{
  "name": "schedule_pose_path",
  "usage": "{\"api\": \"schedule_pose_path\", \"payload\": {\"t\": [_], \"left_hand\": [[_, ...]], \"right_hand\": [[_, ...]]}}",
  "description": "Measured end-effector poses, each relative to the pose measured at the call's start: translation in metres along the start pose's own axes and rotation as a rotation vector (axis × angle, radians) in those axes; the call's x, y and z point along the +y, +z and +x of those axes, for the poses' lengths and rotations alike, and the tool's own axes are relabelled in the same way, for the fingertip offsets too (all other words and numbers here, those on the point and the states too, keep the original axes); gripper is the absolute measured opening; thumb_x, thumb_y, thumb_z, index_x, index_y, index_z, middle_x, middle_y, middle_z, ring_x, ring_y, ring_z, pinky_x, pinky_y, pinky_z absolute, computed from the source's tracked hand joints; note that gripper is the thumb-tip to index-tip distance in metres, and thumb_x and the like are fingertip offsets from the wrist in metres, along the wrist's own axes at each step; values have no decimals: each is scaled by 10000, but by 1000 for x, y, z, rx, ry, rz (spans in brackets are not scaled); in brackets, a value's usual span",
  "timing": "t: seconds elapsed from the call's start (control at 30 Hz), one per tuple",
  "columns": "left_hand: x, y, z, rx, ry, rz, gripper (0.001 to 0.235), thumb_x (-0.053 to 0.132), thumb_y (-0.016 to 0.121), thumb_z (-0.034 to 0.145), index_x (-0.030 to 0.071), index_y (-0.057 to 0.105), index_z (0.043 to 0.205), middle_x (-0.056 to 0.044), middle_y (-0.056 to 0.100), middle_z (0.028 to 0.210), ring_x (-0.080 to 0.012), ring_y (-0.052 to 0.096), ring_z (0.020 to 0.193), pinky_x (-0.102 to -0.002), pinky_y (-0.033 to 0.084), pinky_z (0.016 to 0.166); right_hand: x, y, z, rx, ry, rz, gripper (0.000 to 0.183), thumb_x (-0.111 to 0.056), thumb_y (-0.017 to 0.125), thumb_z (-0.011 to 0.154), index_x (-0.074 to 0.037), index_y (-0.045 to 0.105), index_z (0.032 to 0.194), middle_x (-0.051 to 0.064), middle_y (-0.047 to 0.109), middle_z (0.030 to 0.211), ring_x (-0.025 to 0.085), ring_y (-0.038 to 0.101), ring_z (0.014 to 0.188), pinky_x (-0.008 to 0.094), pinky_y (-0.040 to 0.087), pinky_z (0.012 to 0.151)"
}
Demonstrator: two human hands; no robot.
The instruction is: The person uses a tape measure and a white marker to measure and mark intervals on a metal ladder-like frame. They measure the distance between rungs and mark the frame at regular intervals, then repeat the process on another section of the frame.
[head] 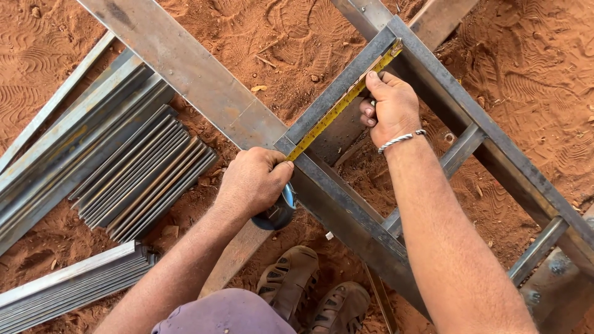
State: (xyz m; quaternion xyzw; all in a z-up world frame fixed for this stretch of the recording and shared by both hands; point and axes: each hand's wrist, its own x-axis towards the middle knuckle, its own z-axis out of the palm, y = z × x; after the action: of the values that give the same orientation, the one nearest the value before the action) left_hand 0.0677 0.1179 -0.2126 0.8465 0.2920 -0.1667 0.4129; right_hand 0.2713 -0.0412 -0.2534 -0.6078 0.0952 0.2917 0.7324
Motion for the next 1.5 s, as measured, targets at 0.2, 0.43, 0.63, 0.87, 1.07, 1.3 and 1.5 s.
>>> {"api": "schedule_pose_path", "payload": {"t": [0.2, 0.43, 0.63, 0.87, 1.07, 1.3, 1.5], "left_hand": [[-2, 1, 1, -11, -5, 27, 294, 306, 610, 905, 126, 821, 1005, -88, 761, 713, -200, 718, 627, -398, 605, 684], [-10, -5, 2, 15, -33, 41, 321, 350, 601, 939, 142, 802, 1078, -76, 780, 778, -174, 741, 690, -384, 619, 730], [-6, -11, 5, 46, -43, 85, 326, 373, 599, 941, 154, 813, 1050, -63, 774, 792, -200, 750, 732, -407, 610, 764], [0, -14, 5, 92, -41, 186, 320, 376, 586, 947, 168, 816, 1022, -75, 774, 815, -229, 748, 771, -426, 596, 813], [3, -16, 4, 86, -85, 220, 307, 375, 576, 962, 169, 786, 1053, -87, 763, 832, -226, 752, 781, -430, 603, 817], [4, -19, 7, 66, -92, 247, 258, 368, 595, 972, 140, 663, 1071, -123, 740, 893, -235, 745, 837, -450, 595, 824], [3, -20, 10, 47, -99, 196, 257, 361, 612, 961, 131, 661, 1066, -119, 740, 905, -228, 745, 855, -443, 599, 826]], "right_hand": [[2, 2, -1, 52, -1, -24, 146, -185, 659, 1014, -84, 631, 912, 13, 588, 824, 51, 442, 468, 190, 369, 380], [1, 12, -2, 78, -187, -369, 186, -228, 679, 978, -93, 666, 850, 38, 697, 714, 45, 433, 447, 192, 344, 372], [4, 24, 16, 307, -417, -779, 306, -304, 818, 886, -90, 652, 743, 18, 696, 697, 73, 609, 578, 234, 536, 512], [5, 21, 23, 341, -476, -861, 338, -366, 837, 861, -116, 648, 736, 24, 692, 698, 106, 646, 624, 283, 574, 545], [7, 19, 24, 318, -520, -871, 335, -379, 834, 865, -131, 639, 754, 12, 693, 697, 103, 651, 623, 291, 578, 545], [5, 15, 29, 324, -615, -966, 379, -398, 869, 837, -129, 613, 764, 11, 686, 697, 116, 658, 632, 301, 587, 555], [-2, 12, 29, 287, -601, -998, 388, -394, 876, 828, -135, 589, 784, 22, 681, 724, 123, 665, 668, 292, 592, 558]]}}
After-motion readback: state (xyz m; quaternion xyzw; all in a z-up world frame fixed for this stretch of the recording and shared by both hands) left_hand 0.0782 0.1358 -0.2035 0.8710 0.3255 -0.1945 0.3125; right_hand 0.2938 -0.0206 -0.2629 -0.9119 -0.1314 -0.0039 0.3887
